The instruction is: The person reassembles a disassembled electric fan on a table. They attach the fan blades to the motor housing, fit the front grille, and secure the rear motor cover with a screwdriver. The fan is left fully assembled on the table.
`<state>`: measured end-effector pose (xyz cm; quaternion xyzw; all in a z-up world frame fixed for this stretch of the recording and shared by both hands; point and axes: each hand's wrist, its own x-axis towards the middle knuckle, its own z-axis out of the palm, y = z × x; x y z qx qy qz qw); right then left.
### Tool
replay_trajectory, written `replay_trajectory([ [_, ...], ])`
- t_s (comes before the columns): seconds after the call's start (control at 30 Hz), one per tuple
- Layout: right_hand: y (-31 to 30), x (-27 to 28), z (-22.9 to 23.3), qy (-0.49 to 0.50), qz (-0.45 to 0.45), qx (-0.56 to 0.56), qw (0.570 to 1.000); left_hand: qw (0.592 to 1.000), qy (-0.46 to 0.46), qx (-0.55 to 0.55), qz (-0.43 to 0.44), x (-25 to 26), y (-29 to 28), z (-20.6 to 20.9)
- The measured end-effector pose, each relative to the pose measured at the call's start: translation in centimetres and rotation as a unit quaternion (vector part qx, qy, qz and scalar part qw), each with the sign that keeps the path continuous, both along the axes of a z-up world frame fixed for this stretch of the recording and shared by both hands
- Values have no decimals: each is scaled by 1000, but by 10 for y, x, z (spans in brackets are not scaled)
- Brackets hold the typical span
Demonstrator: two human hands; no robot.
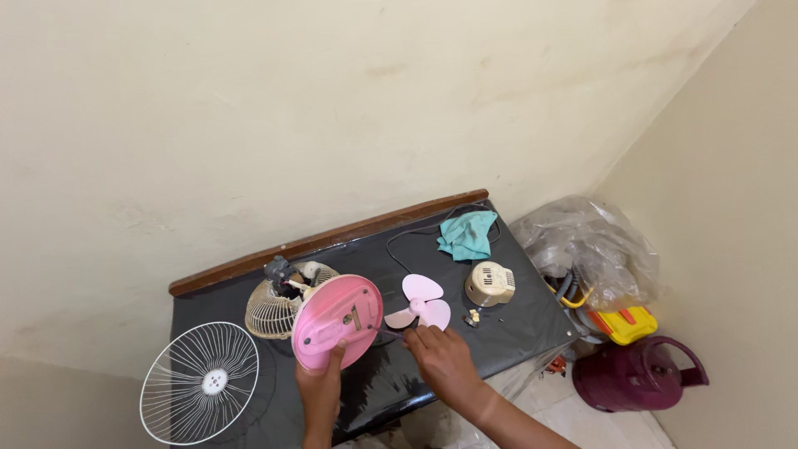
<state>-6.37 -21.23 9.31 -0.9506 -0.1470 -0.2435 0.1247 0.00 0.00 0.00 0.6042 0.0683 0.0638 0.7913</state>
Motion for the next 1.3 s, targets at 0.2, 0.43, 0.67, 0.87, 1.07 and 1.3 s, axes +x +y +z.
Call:
replay_trajectory([
  [0.2,9,6,-7,61,-44,66,995,1000,-18,0,-7,0,0,5],
  [0.43,7,8,0,189,-59,88,976,1000,-8,-10,0,0,1,11],
  [0.67,-4,6,5,-4,26,33,999,1000,1,-21,4,0,-3,9],
  [0.87,6,1,-7,-5,4,37,999,1000,-13,-15,-9,0,-4,5],
  [1.07,9,4,-17,111,-34,128,985,1000,-13,-11,-20,1,-2,5],
  [1.3,5,7,-9,203,-69,211,954,1000,-6,-3,-15,-2,0,9],
])
